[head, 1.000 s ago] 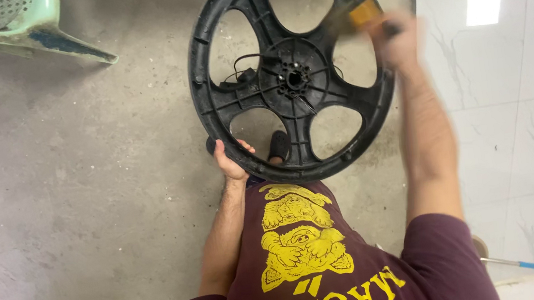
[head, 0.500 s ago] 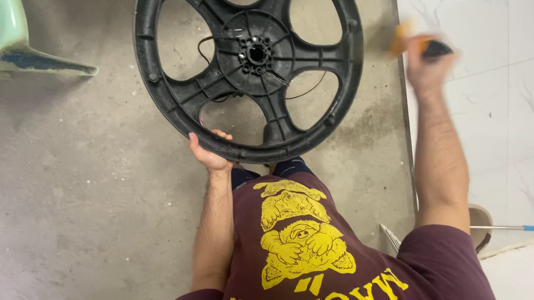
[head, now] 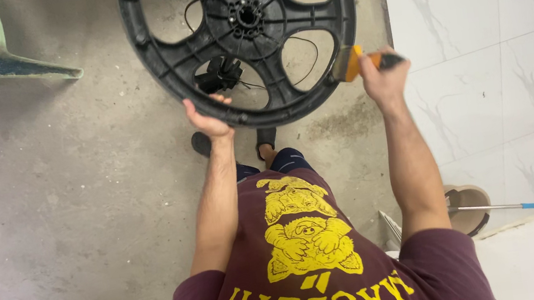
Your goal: The person uses a brush to clean the motor housing and the circular base of a disassembled floor fan. They hold the motor in one hand and brush the exterior and interior surfaces, then rotate the base to brush its underside and rim.
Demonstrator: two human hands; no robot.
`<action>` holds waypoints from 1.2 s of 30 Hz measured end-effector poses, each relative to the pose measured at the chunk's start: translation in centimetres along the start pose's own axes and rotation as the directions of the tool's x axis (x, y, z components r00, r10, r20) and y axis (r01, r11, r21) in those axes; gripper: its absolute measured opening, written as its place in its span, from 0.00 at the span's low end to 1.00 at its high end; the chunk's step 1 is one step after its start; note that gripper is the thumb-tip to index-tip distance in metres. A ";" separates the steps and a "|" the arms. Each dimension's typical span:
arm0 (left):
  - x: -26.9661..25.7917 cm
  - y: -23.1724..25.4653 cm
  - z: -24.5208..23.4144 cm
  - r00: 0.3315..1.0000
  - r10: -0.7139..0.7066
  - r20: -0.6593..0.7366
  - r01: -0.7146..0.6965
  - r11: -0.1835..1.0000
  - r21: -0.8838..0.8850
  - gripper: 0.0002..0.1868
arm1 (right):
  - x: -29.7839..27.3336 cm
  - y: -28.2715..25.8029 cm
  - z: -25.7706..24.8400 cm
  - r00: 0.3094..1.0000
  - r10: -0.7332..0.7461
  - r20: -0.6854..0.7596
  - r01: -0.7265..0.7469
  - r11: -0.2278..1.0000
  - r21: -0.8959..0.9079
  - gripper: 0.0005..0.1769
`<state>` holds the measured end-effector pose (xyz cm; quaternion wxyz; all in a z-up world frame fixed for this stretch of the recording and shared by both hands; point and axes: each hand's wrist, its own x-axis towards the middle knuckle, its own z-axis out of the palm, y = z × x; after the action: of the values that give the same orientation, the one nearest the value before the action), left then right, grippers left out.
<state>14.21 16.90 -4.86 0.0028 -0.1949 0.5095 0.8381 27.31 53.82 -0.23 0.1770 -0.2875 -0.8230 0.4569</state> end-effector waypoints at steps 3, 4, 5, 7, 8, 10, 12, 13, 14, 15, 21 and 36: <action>1.5 -0.7 2.2 0.997 -0.081 0.008 0.081 0.987 -0.137 0.38 | -0.8 -2.7 -2.2 0.970 0.240 -0.031 -0.211 0.900 0.382 0.06; 1.9 -1.0 3.0 0.996 -0.090 0.009 0.091 0.988 -0.128 0.39 | -0.8 -3.9 -2.4 0.981 0.192 0.007 -0.171 0.857 0.486 0.06; 1.9 -1.4 3.7 0.995 -0.101 0.005 0.100 0.988 -0.118 0.40 | -1.1 -5.3 -2.0 0.989 0.142 0.043 -0.140 0.799 0.585 0.06; 1.4 -2.0 5.0 0.997 -0.073 0.002 0.072 0.992 -0.106 0.40 | -1.3 -8.3 -0.1 0.995 -0.049 0.082 -0.010 0.803 0.596 0.10; 1.2 -2.2 5.6 0.999 -0.034 0.002 0.034 0.994 -0.105 0.38 | -1.4 -9.9 1.7 0.977 -0.184 0.103 0.107 0.853 0.510 0.13; 1.2 -2.2 5.7 0.997 -0.074 -0.026 0.068 0.982 -0.178 0.38 | -0.3 -12.5 5.0 0.867 -0.370 0.335 0.189 0.864 0.466 0.16; 1.2 -2.2 5.2 0.971 -0.224 -0.078 0.185 0.922 -0.341 0.40 | 0.6 -13.8 7.4 0.753 -0.483 0.448 0.212 0.821 0.529 0.15; 1.1 -2.3 4.8 0.985 -0.169 -0.019 0.156 0.944 -0.289 0.41 | 0.9 -13.6 7.0 0.754 -0.334 0.565 0.095 0.907 0.409 0.16; 0.9 -2.3 4.3 0.993 -0.113 0.041 0.120 0.963 -0.241 0.43 | 1.6 -12.8 5.7 0.730 -0.173 0.661 -0.017 0.963 0.270 0.18; 1.1 -2.2 4.1 0.993 -0.055 0.103 0.075 0.977 -0.200 0.44 | 2.5 -11.9 4.1 0.683 -0.006 0.731 -0.117 0.986 0.118 0.19; -0.6 -1.9 3.5 0.993 -0.041 0.111 0.054 0.992 -0.114 0.45 | 6.9 -9.4 -6.2 0.725 0.133 0.676 0.242 0.869 -0.431 0.13; -3.1 -6.3 -1.7 0.943 -0.166 0.289 0.225 0.957 -0.184 0.48 | 8.4 -19.9 17.9 0.888 -0.392 0.240 0.159 0.753 0.639 0.14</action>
<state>18.94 19.05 -9.86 0.1347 -0.1278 0.3890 0.9023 4.69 39.20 7.68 0.1719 -0.0007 -0.6859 0.7071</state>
